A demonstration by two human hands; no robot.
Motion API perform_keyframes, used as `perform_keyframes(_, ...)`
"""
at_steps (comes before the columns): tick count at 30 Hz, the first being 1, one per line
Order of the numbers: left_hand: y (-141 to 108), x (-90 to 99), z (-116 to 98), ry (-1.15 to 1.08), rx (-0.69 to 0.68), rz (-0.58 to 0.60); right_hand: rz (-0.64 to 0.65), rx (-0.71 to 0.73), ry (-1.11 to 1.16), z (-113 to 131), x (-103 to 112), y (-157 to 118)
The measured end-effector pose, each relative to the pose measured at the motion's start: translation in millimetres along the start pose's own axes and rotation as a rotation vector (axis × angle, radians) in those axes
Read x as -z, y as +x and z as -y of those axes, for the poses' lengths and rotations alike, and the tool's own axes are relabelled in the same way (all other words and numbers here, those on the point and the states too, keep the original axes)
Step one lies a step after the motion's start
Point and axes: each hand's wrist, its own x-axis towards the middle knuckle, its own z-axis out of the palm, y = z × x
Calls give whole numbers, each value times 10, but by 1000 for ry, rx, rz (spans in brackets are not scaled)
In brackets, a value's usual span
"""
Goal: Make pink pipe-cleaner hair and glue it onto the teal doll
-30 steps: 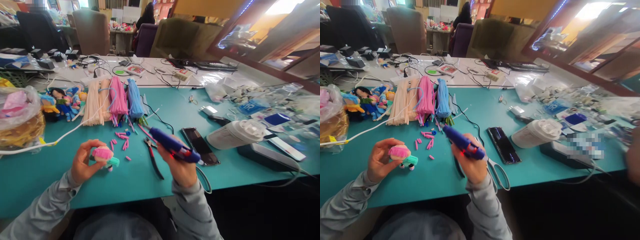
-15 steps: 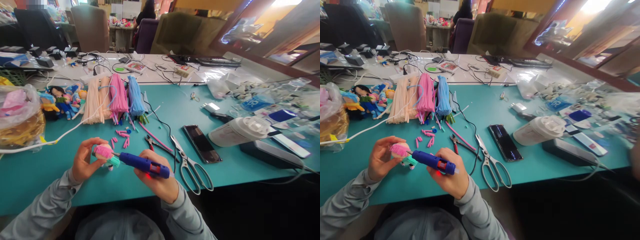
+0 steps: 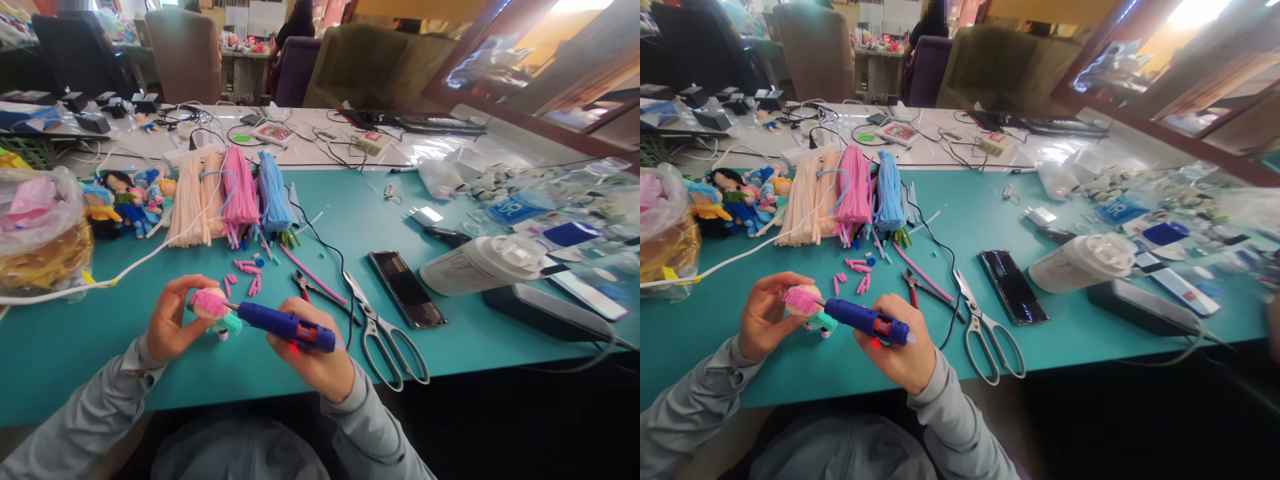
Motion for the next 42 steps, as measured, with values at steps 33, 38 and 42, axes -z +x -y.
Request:
perform_keyframes(33, 29, -7, -11, -4, -19, -64, 24, -64, 142, 41, 31, -16)
perform_keyframes(38, 14, 6, 1, 13, -1, -88, -5, -136, 206, 73, 95, 6)
perform_keyframes(42, 17, 9, -11, 8, 12, -96, -102, -235, 201, 47, 202, 0)
